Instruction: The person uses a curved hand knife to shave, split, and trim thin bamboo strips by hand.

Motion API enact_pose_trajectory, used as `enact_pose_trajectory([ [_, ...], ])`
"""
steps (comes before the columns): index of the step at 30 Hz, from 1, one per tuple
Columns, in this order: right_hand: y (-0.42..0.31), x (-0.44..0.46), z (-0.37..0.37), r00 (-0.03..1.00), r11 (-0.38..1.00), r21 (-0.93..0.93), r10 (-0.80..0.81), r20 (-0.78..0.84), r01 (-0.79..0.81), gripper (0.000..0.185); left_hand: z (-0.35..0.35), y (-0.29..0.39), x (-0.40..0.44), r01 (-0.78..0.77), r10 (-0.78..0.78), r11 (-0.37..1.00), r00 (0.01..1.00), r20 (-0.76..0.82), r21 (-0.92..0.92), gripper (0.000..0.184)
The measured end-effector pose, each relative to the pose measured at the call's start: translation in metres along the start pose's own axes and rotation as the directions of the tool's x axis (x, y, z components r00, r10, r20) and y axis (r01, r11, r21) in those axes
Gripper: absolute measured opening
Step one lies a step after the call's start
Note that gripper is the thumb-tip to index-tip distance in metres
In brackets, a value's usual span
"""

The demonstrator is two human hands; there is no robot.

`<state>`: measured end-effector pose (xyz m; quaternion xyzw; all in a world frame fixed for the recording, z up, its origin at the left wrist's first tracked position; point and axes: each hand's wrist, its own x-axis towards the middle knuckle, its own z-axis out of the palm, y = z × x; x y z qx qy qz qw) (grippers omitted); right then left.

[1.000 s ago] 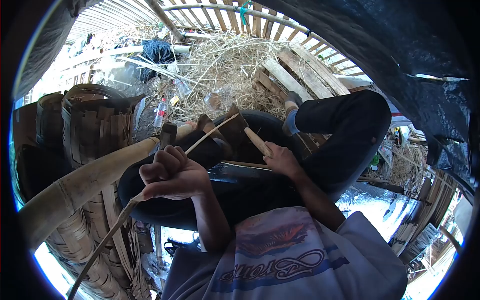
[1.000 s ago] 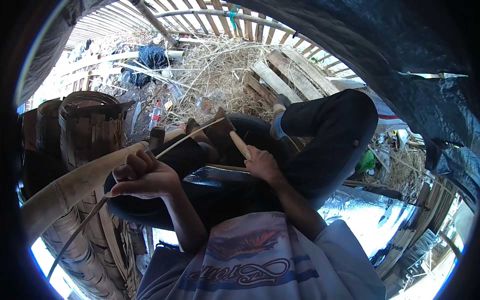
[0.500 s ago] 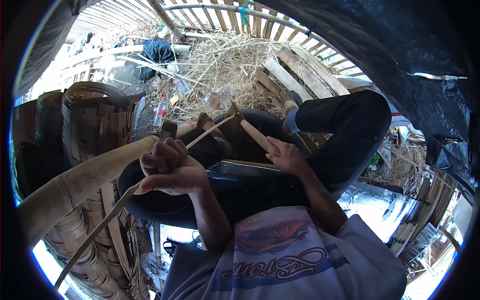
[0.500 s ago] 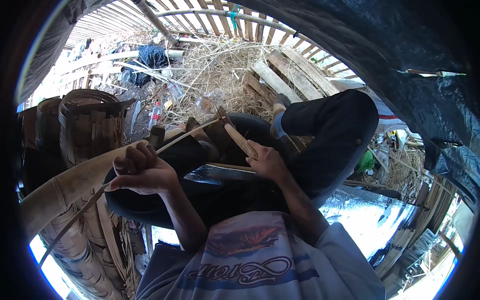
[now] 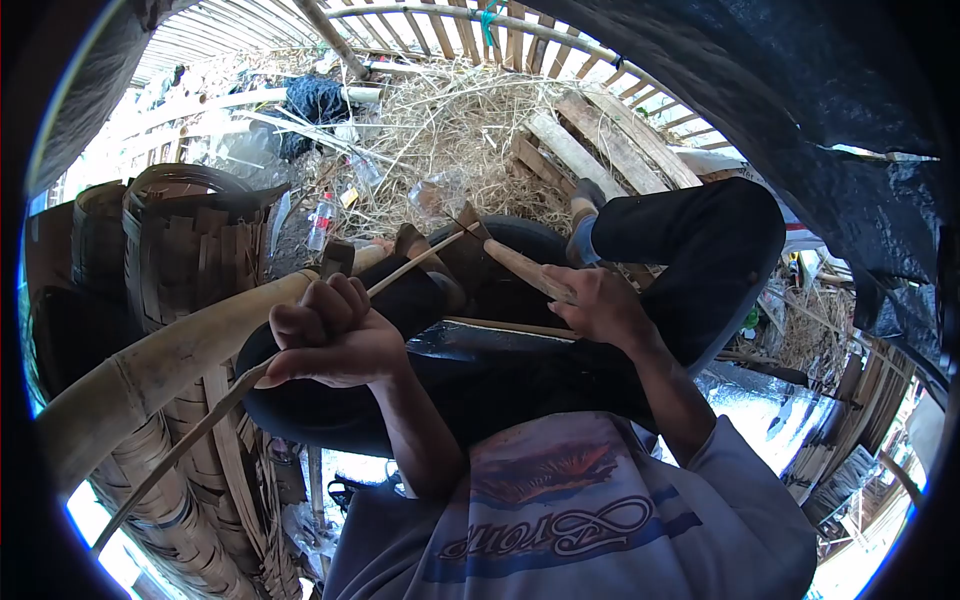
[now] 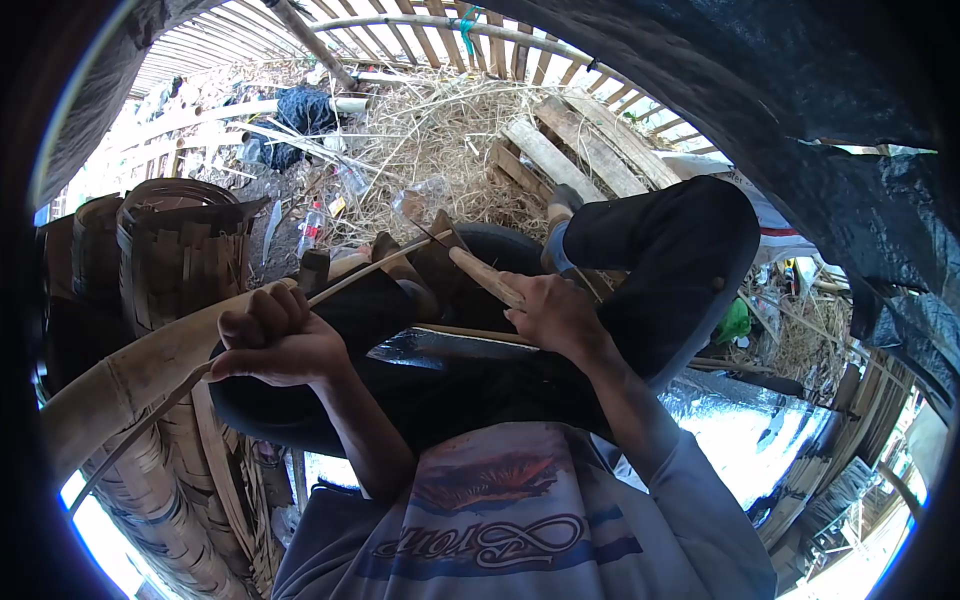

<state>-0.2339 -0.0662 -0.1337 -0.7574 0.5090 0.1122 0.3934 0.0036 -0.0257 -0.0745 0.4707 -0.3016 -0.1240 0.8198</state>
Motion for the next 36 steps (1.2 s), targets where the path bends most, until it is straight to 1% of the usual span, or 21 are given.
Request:
enact_pose_trajectory([
  [2,0.006,-0.008,-0.009,0.973,0.952,0.204,-0.211,-0.091,0.226,0.050,-0.004,-0.002,-0.001,0.009,-0.007,0.997,1.000,0.025,-0.075,0.060],
  [6,0.005,-0.010,-0.027,0.971,0.935,0.264,-0.228,-0.069,0.238,0.050,0.000,-0.003,-0.002,0.009,-0.008,0.999,1.000,0.006,-0.040,0.060],
  [8,0.008,-0.004,-0.022,0.980,0.962,0.193,-0.198,-0.002,0.195,0.044,0.000,-0.004,-0.002,0.014,-0.014,1.000,1.000,-0.005,-0.023,0.061],
  [12,0.032,0.011,0.019,0.987,0.978,0.131,-0.160,-0.033,0.163,0.043,0.001,-0.002,-0.004,0.013,-0.013,0.999,1.000,0.011,0.029,0.062],
  [14,0.035,0.011,0.021,0.988,0.965,0.212,-0.147,-0.041,0.152,0.044,-0.001,-0.003,-0.005,0.018,-0.017,1.000,1.000,0.018,-0.017,0.062],
  [15,0.036,0.009,0.019,0.989,0.966,0.210,-0.145,-0.038,0.150,0.044,-0.001,-0.002,-0.005,0.020,-0.020,1.000,1.000,0.016,-0.017,0.062],
  [17,0.031,0.003,0.005,0.964,0.932,0.256,-0.225,-0.140,0.255,0.037,0.000,-0.002,-0.006,0.038,-0.037,0.999,0.999,0.022,-0.023,0.062],
  [18,0.025,0.001,-0.003,0.964,0.933,0.253,-0.228,-0.139,0.257,0.037,0.000,-0.002,-0.005,0.035,-0.035,0.999,0.999,0.018,-0.024,0.062],
  [20,0.015,0.000,-0.015,0.971,0.879,0.429,-0.133,-0.198,0.208,0.030,-0.001,-0.003,-0.006,0.037,-0.034,0.996,0.998,0.045,-0.084,0.061],
  [21,0.012,0.002,-0.014,0.971,0.880,0.426,-0.135,-0.197,0.209,0.030,0.000,-0.002,-0.006,0.036,-0.033,0.996,0.999,0.042,-0.085,0.061],
  [23,0.005,0.009,-0.010,0.893,0.773,0.541,-0.074,-0.443,0.333,0.024,0.002,-0.001,-0.007,0.031,-0.028,0.998,0.998,0.063,-0.050,0.061],
  [24,0.003,0.015,-0.004,0.894,0.774,0.537,-0.082,-0.440,0.336,0.024,0.002,-0.001,-0.008,0.027,-0.024,0.998,0.998,0.056,-0.048,0.061],
  [25,-0.001,0.020,0.003,0.859,0.740,0.571,-0.020,-0.511,0.356,0.023,0.002,-0.002,-0.007,0.028,-0.026,0.998,0.999,0.045,-0.051,0.061],
  [27,-0.010,0.027,0.013,0.822,0.699,0.606,0.046,-0.568,0.379,0.023,0.000,-0.001,-0.008,0.028,-0.027,0.999,0.999,0.034,-0.046,0.061],
  [28,-0.019,0.030,0.014,0.723,0.722,0.466,-0.068,-0.687,0.511,0.023,-0.001,-0.002,-0.008,0.028,-0.027,0.998,0.999,0.024,-0.055,0.061],
  [29,-0.026,0.033,0.015,0.600,0.724,0.305,-0.184,-0.779,0.619,0.023,-0.002,-0.003,-0.008,0.028,-0.027,0.997,1.000,0.015,-0.066,0.061],
  [30,-0.031,0.036,0.018,0.598,0.723,0.302,-0.187,-0.780,0.621,0.023,-0.002,-0.003,-0.009,0.025,-0.024,0.997,1.000,0.013,-0.067,0.061],
  [32,-0.037,0.042,0.023,0.502,0.665,0.253,-0.212,-0.839,0.703,0.021,-0.002,-0.001,-0.010,0.029,-0.027,0.998,0.999,0.039,-0.056,0.062],
  [33,-0.039,0.043,0.023,0.503,0.663,0.254,-0.214,-0.838,0.704,0.021,-0.001,-0.002,-0.010,0.027,-0.025,0.998,0.999,0.037,-0.053,0.062],
  [35,-0.043,0.040,0.021,0.411,0.597,0.190,-0.257,-0.875,0.779,0.019,-0.001,-0.002,-0.012,0.026,-0.026,0.998,0.999,0.019,-0.048,0.061],
  [36,-0.046,0.045,0.024,0.415,0.598,0.194,-0.256,-0.873,0.778,0.019,-0.001,-0.002,-0.012,0.029,-0.029,0.999,0.999,0.017,-0.046,0.061],
])
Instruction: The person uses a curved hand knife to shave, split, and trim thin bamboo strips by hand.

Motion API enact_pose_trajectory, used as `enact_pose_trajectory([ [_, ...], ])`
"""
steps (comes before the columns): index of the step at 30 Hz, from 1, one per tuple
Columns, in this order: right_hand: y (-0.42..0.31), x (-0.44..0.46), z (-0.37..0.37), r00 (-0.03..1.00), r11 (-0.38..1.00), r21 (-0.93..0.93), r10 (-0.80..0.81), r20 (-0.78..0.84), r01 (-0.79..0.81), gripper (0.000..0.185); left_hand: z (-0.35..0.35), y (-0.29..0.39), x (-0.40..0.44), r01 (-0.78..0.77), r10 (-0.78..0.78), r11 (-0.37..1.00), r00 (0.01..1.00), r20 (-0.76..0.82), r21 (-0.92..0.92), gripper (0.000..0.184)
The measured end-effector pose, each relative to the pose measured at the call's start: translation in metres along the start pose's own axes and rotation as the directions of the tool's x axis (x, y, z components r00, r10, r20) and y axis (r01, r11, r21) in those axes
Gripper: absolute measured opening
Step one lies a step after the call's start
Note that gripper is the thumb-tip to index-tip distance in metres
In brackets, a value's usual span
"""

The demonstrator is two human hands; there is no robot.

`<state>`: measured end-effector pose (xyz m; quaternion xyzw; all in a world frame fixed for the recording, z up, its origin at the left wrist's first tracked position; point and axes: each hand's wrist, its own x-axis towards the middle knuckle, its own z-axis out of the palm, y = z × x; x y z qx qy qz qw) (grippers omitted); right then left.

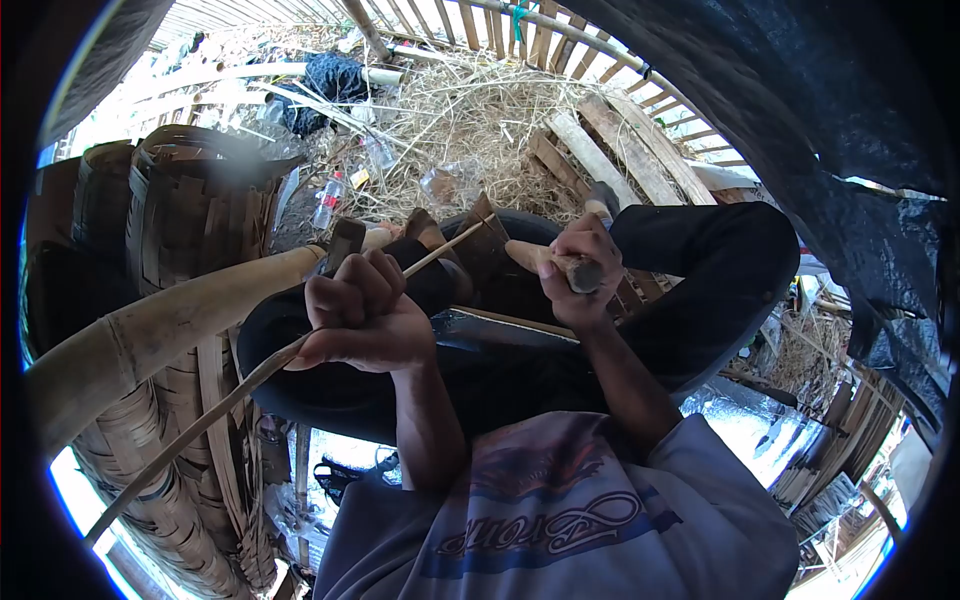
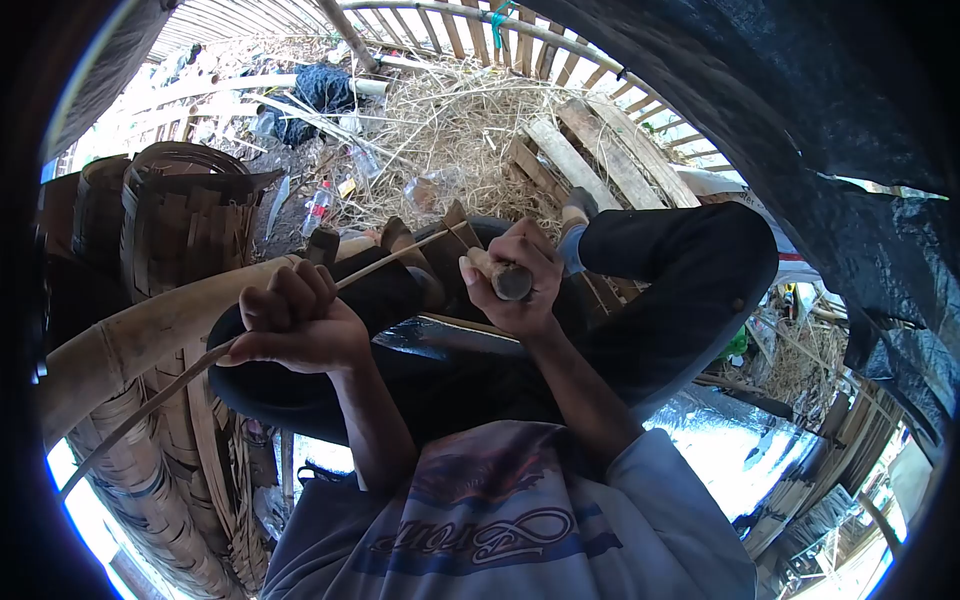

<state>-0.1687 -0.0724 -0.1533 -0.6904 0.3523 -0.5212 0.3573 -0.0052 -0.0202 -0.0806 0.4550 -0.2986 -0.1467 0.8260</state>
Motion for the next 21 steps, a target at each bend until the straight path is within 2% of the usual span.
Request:
enact_pose_trajectory([
  [1,0.006,0.001,0.008,0.999,0.979,0.205,0.011,-0.044,-0.002,0.018,0.000,0.000,-0.001,0.002,-0.002,1.000,1.000,0.000,-0.013,0.062],
  [3,0.019,-0.007,0.015,0.996,0.918,0.396,0.029,-0.087,0.008,0.017,0.003,0.001,-0.001,0.006,-0.006,0.999,1.000,0.002,-0.032,0.062],
  [5,0.025,-0.012,0.022,0.948,0.796,0.554,0.317,-0.037,-0.244,0.014,0.005,0.001,0.000,-0.054,0.053,0.997,0.999,0.006,0.063,0.063],
  [6,0.029,-0.013,0.019,0.931,0.787,0.553,0.362,-0.054,-0.273,0.011,0.003,-0.001,0.001,-0.058,0.058,0.996,0.998,0.002,0.068,0.063],
  [7,0.021,-0.004,0.016,0.929,0.781,0.557,0.367,-0.044,-0.282,0.011,-0.001,-0.002,0.001,-0.035,0.037,0.997,0.999,0.032,-0.068,0.063],
  [8,0.011,0.006,0.013,0.947,0.733,0.653,0.314,-0.074,-0.192,0.011,-0.004,-0.003,-0.001,0.000,0.014,0.980,0.998,0.067,-0.201,0.063],
  [9,0.002,0.016,0.010,0.960,0.671,0.736,0.257,-0.113,-0.093,0.012,-0.004,-0.003,-0.001,0.002,0.011,0.981,0.998,0.063,-0.195,0.063],
  [11,-0.007,0.022,0.009,0.967,0.648,0.759,0.232,-0.109,-0.071,0.013,-0.003,-0.002,-0.001,0.011,0.002,0.979,0.998,0.064,-0.203,0.063],
  [13,-0.008,0.024,0.014,0.981,0.684,0.721,0.189,-0.032,-0.108,0.011,-0.005,-0.003,0.001,0.002,0.014,0.982,0.996,0.086,-0.189,0.063],
  [14,0.007,0.014,0.021,0.970,0.772,0.607,0.242,-0.004,-0.190,0.009,-0.005,-0.003,0.001,-0.010,0.029,0.984,0.994,0.106,-0.176,0.063],
  [15,0.027,0.005,0.025,0.957,0.870,0.401,0.285,0.064,-0.286,0.009,-0.004,-0.004,0.001,-0.015,0.035,0.983,0.994,0.107,-0.182,0.063],
  [17,0.038,0.007,0.035,0.936,0.845,0.407,0.341,0.088,-0.347,0.011,-0.002,-0.004,0.002,0.005,0.028,0.971,0.990,0.135,-0.240,0.062],
  [20,0.021,0.020,0.019,0.956,0.805,0.525,0.284,0.066,-0.276,0.011,-0.001,-0.004,0.000,0.001,0.037,0.951,0.992,0.117,-0.310,0.062],
  [21,0.002,0.032,0.018,0.955,0.650,0.717,0.289,0.073,-0.251,0.009,-0.003,-0.002,-0.002,0.009,0.025,0.954,0.994,0.108,-0.300,0.062],
])
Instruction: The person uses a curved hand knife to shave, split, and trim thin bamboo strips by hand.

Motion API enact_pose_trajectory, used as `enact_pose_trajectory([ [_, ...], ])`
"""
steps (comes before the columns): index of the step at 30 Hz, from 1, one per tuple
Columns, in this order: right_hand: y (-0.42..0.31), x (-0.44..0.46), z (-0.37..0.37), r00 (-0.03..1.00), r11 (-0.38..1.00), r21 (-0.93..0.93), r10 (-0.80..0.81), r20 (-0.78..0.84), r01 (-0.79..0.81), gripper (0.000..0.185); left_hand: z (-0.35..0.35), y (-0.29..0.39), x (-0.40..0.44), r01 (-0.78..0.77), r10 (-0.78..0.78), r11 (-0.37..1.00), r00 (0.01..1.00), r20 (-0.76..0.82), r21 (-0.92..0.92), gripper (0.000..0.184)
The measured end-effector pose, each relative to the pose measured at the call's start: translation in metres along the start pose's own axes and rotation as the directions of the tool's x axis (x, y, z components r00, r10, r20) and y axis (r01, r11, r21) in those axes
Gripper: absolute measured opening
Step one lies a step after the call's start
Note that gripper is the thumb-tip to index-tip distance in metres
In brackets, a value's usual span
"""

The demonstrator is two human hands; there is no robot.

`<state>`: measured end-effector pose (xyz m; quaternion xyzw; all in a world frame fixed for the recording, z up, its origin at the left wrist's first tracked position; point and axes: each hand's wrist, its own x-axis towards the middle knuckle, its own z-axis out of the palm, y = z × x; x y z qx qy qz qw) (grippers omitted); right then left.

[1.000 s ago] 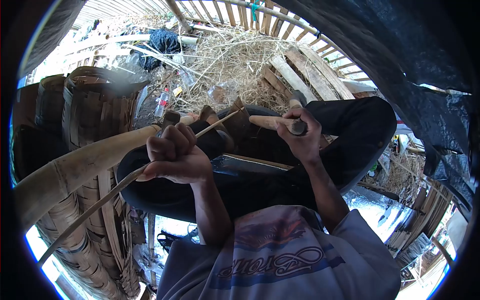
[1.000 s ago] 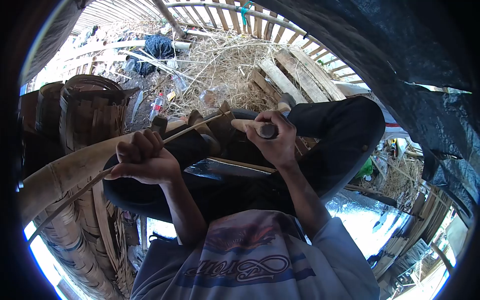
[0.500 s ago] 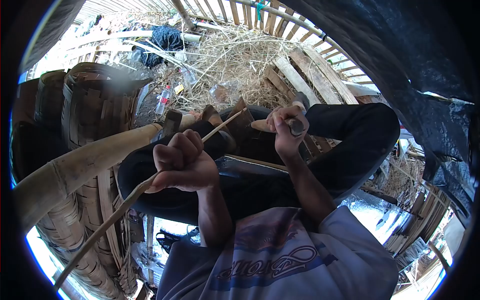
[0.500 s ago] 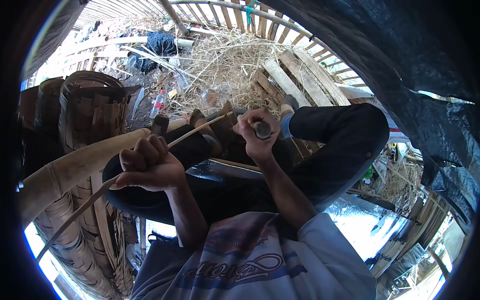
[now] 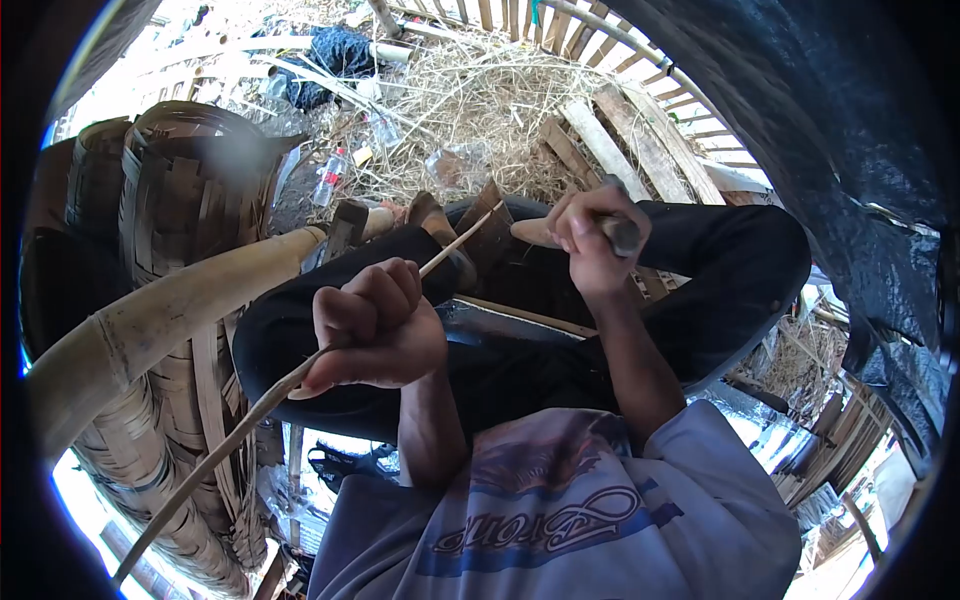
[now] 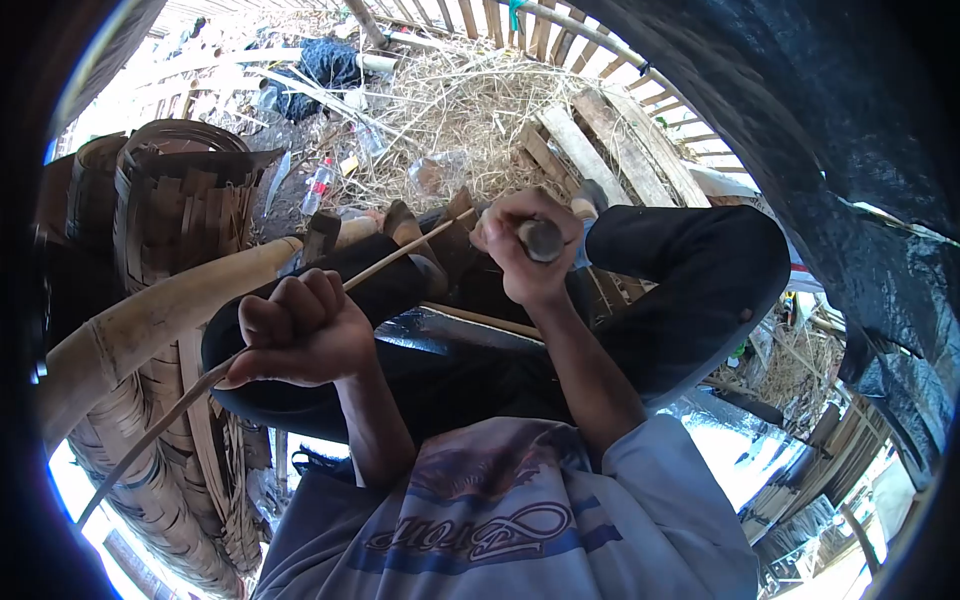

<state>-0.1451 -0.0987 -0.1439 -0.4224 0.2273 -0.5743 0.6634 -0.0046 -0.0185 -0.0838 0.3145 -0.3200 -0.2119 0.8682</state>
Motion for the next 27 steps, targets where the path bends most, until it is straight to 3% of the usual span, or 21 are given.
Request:
enact_pose_trajectory([
  [3,0.001,0.006,-0.005,0.996,0.997,-0.013,-0.075,0.047,0.075,0.005,0.001,-0.002,0.001,0.002,-0.002,1.000,1.000,0.002,0.027,0.062],
  [5,0.026,0.009,-0.016,0.995,0.958,-0.284,0.073,0.066,-0.051,0.004,0.002,-0.003,0.001,0.004,-0.005,1.000,1.000,0.010,0.028,0.062],
  [8,0.015,0.021,-0.010,0.998,0.982,-0.185,0.020,-0.059,-0.030,0.009,0.000,-0.001,0.003,0.026,-0.028,0.997,0.999,0.022,0.075,0.060],
  [9,0.003,0.023,-0.008,0.995,0.990,-0.137,0.018,-0.095,-0.031,0.008,-0.001,-0.003,0.003,-0.013,0.013,1.000,1.000,-0.002,0.001,0.062],
  [10,-0.009,0.026,-0.006,1.000,1.000,-0.003,-0.029,0.005,0.029,0.009,-0.002,0.001,0.000,0.002,-0.001,1.000,1.000,-0.014,0.016,0.062],
  [12,-0.005,0.019,-0.003,0.997,0.993,-0.096,-0.061,0.049,0.065,0.008,0.002,0.000,0.003,0.009,-0.009,0.992,1.000,0.002,0.127,0.060],
  [14,0.029,0.011,-0.011,0.995,0.922,-0.381,0.096,0.037,-0.075,0.008,0.000,-0.001,0.003,-0.011,0.010,0.986,1.000,0.006,0.166,0.060],
  [16,0.035,0.026,-0.017,0.997,0.957,-0.281,0.079,-0.013,-0.080,0.009,-0.002,-0.002,0.006,-0.039,0.037,0.976,0.999,0.015,0.212,0.060],
  [18,0.019,0.036,-0.015,0.989,0.998,-0.041,0.041,-0.140,-0.047,0.009,-0.004,0.000,0.003,0.013,-0.014,0.997,1.000,0.009,0.073,0.060],
  [20,-0.005,0.036,-0.006,1.000,0.995,0.099,-0.018,0.002,0.018,0.007,0.001,0.000,0.003,0.016,-0.016,0.995,1.000,0.003,0.096,0.060],
  [22,-0.008,0.027,0.003,0.999,0.999,-0.013,0.045,0.013,-0.045,0.008,0.004,-0.001,0.002,0.017,-0.018,0.994,1.000,0.004,0.106,0.060],
  [24,0.030,0.018,-0.017,0.998,0.961,-0.274,0.046,0.044,-0.032,0.011,0.003,0.000,0.003,0.006,-0.004,0.993,1.000,-0.019,0.122,0.060],
  [25,0.061,0.010,-0.036,0.992,0.940,-0.322,0.124,0.009,-0.115,0.011,0.003,0.000,0.002,0.001,0.001,0.993,1.000,-0.013,0.116,0.060],
  [26,0.060,0.010,-0.037,0.994,0.942,-0.321,0.111,0.011,-0.102,0.011,0.002,0.000,0.002,0.002,-0.002,0.996,1.000,0.002,0.091,0.060],
  [27,0.059,0.006,-0.038,0.986,0.972,-0.170,0.150,-0.074,-0.161,0.011,0.001,-0.002,0.004,0.001,-0.003,0.998,1.000,0.020,0.068,0.061],
])
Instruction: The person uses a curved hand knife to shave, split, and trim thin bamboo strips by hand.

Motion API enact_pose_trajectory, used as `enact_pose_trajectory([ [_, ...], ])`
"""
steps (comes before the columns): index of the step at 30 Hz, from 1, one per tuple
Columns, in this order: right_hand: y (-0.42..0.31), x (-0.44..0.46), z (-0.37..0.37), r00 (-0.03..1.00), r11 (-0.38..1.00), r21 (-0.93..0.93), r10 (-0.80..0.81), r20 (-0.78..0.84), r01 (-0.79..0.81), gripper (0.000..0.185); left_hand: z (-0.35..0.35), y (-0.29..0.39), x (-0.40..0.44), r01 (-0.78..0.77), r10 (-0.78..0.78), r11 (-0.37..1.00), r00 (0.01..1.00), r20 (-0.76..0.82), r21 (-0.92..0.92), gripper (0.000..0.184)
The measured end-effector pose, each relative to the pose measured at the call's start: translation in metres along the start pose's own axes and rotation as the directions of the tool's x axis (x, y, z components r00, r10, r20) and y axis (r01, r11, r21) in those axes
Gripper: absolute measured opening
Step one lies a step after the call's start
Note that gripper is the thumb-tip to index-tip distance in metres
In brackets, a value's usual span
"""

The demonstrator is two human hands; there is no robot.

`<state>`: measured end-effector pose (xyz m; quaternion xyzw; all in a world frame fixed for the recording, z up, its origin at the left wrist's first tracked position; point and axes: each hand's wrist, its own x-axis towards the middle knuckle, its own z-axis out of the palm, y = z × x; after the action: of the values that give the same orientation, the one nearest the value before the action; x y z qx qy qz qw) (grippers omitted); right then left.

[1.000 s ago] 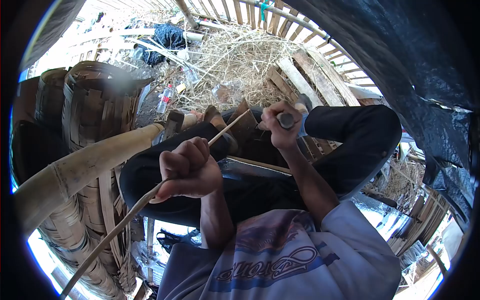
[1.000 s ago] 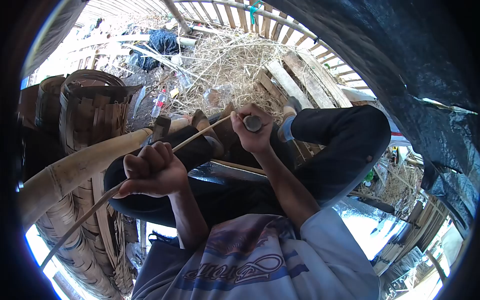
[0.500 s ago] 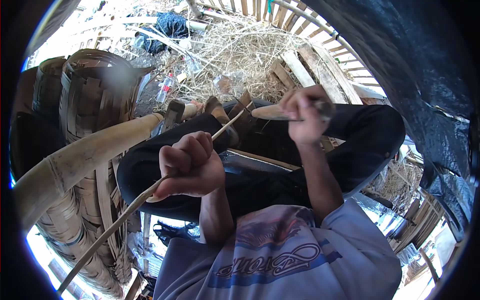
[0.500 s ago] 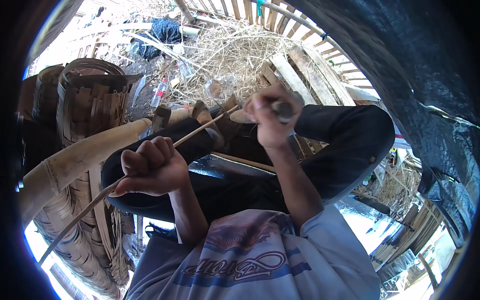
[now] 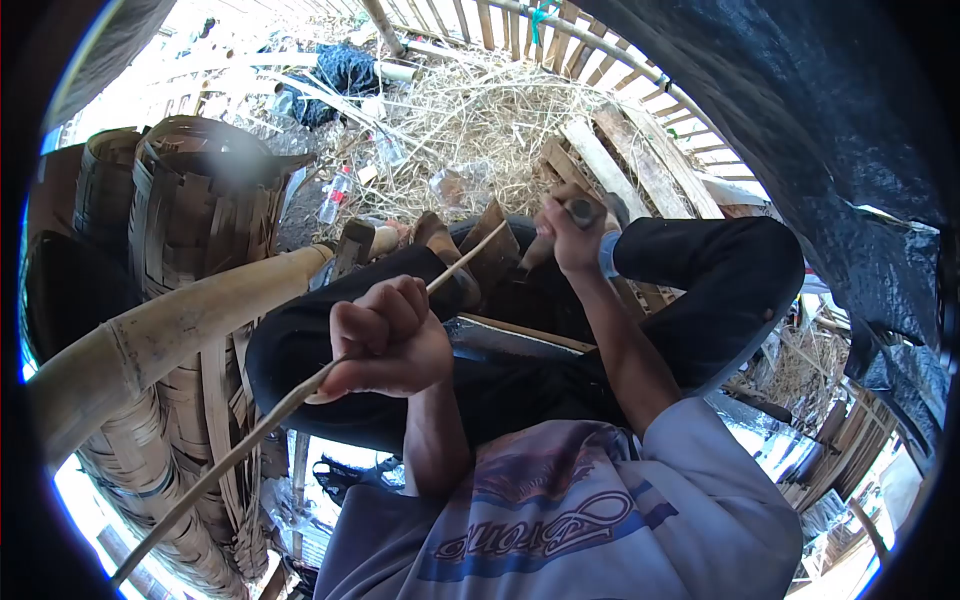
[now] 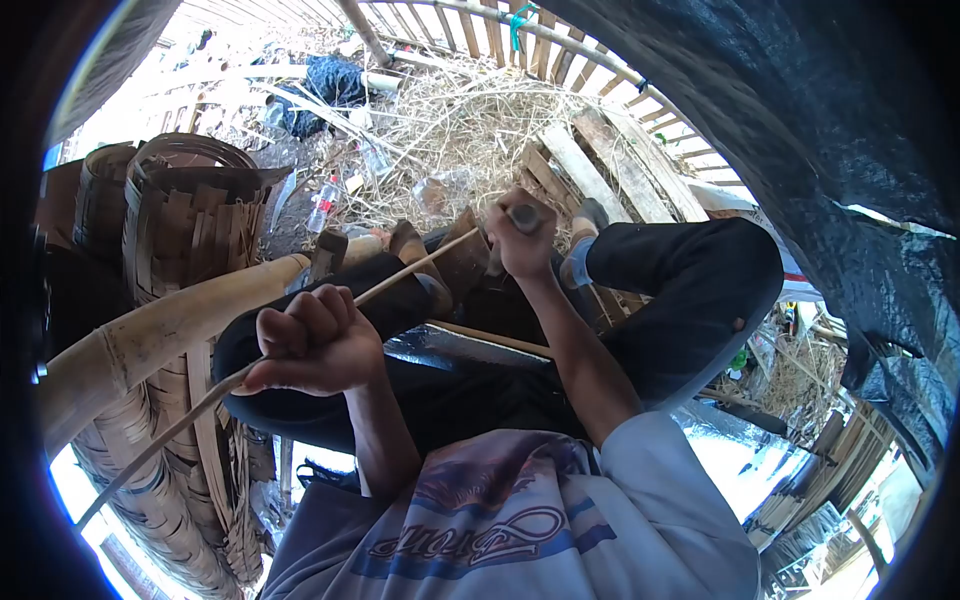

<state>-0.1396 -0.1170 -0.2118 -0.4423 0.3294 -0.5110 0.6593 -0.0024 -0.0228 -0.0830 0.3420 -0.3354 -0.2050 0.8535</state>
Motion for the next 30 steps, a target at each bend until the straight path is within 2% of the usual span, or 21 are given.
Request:
enact_pose_trajectory([
  [1,0.000,-0.004,0.002,0.995,0.986,0.156,0.073,-0.061,-0.062,0.010,0.000,-0.003,0.004,-0.009,0.009,1.000,1.000,0.004,0.001,0.061],
  [2,-0.017,-0.010,0.010,0.999,0.979,0.204,0.018,-0.026,-0.013,0.009,0.000,-0.003,0.002,-0.018,0.018,1.000,1.000,-0.001,0.002,0.061],
  [3,-0.035,-0.019,0.017,0.998,0.979,0.202,0.049,-0.028,-0.043,0.009,0.001,-0.001,-0.004,-0.012,0.012,1.000,1.000,-0.012,0.009,0.061],
  [5,-0.060,-0.019,0.027,0.995,0.997,0.054,-0.050,0.081,0.046,0.010,0.004,-0.001,-0.001,0.002,-0.001,0.999,1.000,-0.025,0.052,0.061],
  [6,-0.064,-0.019,0.025,0.992,0.997,0.069,-0.034,0.124,0.026,0.009,0.004,-0.001,0.000,0.003,-0.002,1.000,0.999,-0.034,0.019,0.062],
  [7,-0.065,-0.020,0.023,0.992,0.997,0.069,-0.032,0.120,0.024,0.009,0.003,0.000,0.000,0.006,-0.006,1.000,0.999,-0.044,-0.013,0.063],
  [9,-0.065,-0.018,0.018,0.997,0.996,0.062,0.071,-0.012,-0.071,0.009,0.000,0.000,0.001,0.013,-0.013,1.000,0.999,-0.030,-0.009,0.063],
  [10,-0.064,-0.015,0.012,1.000,0.998,-0.065,0.007,-0.016,-0.008,0.009,-0.001,0.000,0.001,0.024,-0.024,1.000,0.999,-0.023,-0.003,0.063],
  [11,-0.064,-0.013,0.007,1.000,0.998,-0.064,0.007,-0.012,-0.007,0.009,-0.001,0.000,0.001,0.019,-0.019,1.000,1.000,-0.025,-0.002,0.063],
  [13,-0.065,-0.009,0.003,0.986,0.990,-0.054,-0.133,-0.101,0.128,0.009,-0.001,0.000,-0.001,0.010,-0.011,1.000,1.000,-0.028,-0.024,0.063],
  [14,-0.069,-0.006,0.002,0.984,0.984,0.059,-0.164,-0.071,0.168,0.009,-0.001,0.002,-0.002,0.020,-0.021,1.000,0.999,-0.030,-0.024,0.063],
  [15,-0.074,-0.004,0.005,0.984,0.984,0.054,-0.164,-0.075,0.168,0.009,0.000,0.002,-0.001,0.013,-0.013,1.000,1.000,-0.022,0.004,0.062],
  [17,-0.081,-0.002,0.014,0.983,0.969,0.169,-0.170,-0.066,0.179,0.010,0.003,0.001,-0.001,0.004,-0.004,1.000,1.000,-0.011,0.029,0.061],
  [19,-0.073,0.000,0.015,0.986,0.972,0.167,-0.160,-0.043,0.164,0.009,0.003,0.000,0.000,0.000,0.000,1.000,1.000,-0.002,0.017,0.061],
  [21,-0.050,-0.001,0.012,0.988,0.987,0.070,-0.139,-0.067,0.143,0.008,0.002,-0.001,0.000,-0.012,0.012,1.000,1.000,0.001,-0.010,0.062],
  [23,-0.038,0.002,0.006,0.992,0.994,0.050,-0.088,-0.094,0.093,0.008,0.002,-0.001,-0.002,-0.017,0.017,0.999,1.000,0.000,-0.040,0.063],
  [25,-0.039,0.008,-0.001,0.977,0.969,0.170,-0.157,-0.146,0.181,0.008,0.000,0.000,-0.002,0.006,-0.007,0.998,1.000,-0.023,-0.055,0.063],
  [27,-0.059,0.006,0.005,0.976,0.928,0.305,-0.195,-0.099,0.217,0.007,0.000,0.001,-0.002,0.003,-0.004,1.000,0.999,-0.038,-0.028,0.063],
  [29,-0.049,-0.001,0.007,0.980,0.972,0.125,-0.191,-0.052,0.196,0.007,0.002,0.001,-0.001,-0.018,0.017,0.999,0.999,-0.035,-0.032,0.063],
  [30,-0.032,-0.003,0.001,0.986,0.985,0.054,-0.166,0.010,0.165,0.007,0.000,0.001,-0.002,-0.022,0.025,0.998,0.999,-0.047,0.053,0.063],
])
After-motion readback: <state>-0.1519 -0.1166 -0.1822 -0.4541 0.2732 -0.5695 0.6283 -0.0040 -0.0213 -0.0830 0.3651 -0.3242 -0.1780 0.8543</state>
